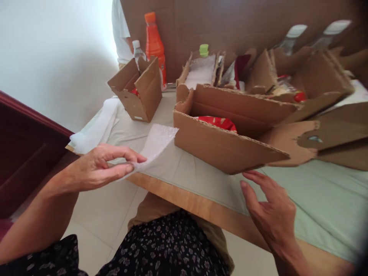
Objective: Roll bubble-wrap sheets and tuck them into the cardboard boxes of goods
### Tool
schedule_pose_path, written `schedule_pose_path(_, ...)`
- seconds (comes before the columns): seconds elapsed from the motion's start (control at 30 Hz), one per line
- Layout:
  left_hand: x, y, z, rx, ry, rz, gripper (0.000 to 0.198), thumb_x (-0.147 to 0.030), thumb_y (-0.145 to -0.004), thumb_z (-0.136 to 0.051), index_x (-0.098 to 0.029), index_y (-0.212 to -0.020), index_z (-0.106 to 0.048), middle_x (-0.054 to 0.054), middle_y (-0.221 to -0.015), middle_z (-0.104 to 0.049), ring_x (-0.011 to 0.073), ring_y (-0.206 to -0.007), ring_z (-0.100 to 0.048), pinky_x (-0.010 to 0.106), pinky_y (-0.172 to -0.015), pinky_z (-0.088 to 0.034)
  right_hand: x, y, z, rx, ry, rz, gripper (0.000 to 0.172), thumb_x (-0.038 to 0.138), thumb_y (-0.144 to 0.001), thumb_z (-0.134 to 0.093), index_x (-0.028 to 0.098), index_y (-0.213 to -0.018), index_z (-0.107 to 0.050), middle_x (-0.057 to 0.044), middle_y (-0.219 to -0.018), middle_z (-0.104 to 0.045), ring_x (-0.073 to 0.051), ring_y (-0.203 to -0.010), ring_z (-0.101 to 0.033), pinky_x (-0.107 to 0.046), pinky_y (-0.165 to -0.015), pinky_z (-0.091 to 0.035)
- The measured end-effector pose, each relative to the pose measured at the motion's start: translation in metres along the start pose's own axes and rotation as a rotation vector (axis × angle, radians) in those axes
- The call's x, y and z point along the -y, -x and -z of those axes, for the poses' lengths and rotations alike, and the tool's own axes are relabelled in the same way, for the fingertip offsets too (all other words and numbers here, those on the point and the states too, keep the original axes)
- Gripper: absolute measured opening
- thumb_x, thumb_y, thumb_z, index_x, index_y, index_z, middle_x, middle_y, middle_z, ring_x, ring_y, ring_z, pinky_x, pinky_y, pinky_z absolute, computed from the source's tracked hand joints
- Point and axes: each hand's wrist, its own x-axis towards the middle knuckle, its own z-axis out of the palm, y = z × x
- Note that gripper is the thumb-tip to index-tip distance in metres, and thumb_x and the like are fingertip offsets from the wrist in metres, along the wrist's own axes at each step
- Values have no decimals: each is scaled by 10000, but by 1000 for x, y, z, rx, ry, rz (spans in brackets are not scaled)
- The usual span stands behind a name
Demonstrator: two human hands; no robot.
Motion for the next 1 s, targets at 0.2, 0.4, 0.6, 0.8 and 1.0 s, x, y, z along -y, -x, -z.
schedule_pose_path(0.2, -34, -14, -35, 253, 126, -88, 229, -485, -734, -865, -269, -772, -803, 144, -957, -804, 335, -870, -778, 431, -733, -648, 5, 16, 24, 109, 0, 32, 329, 471, -1000, -586, 205, -1105, -749, -109, -1099, -785, -286, -1026, -748, -449, -877, -574)
schedule_pose_path(0.4, -47, -19, -57, 524, 100, -255, 72, -253, -843, -745, -296, -853, -802, 96, -1142, -814, 304, -961, -786, 369, -741, -653, 17, -7, 13, 364, -266, -43, 344, 353, -988, -577, 189, -1254, -723, -114, -1242, -754, -240, -1071, -735, -370, -846, -613)
schedule_pose_path(0.6, -45, -21, -58, 567, 79, -269, 112, -263, -932, -659, -247, -963, -766, 109, -1203, -800, 271, -1045, -774, 323, -798, -640, 7, -40, 11, 430, -356, -160, 509, 380, -937, -605, 176, -1401, -647, -160, -1420, -654, -262, -1096, -700, -356, -768, -611)
schedule_pose_path(0.8, -44, -34, -63, 728, 144, -322, 134, -241, -981, -603, -195, -1022, -722, 107, -1231, -789, 228, -1071, -753, 286, -879, -589, 26, -23, 33, 780, -895, -31, 1025, 698, -716, -859, 274, -1574, -495, -123, -1549, -558, -292, -1359, -581, -410, -1117, -510)
schedule_pose_path(1.0, -69, -35, -42, 698, -33, -437, 129, -214, -993, -602, -209, -934, -717, -24, -742, -717, 107, -644, -641, 176, -610, -482, 71, -24, 56, 1009, -1254, -77, 272, 433, -961, -711, 180, -1026, -787, -22, -883, -740, -134, -816, -686, -217, -753, -557)
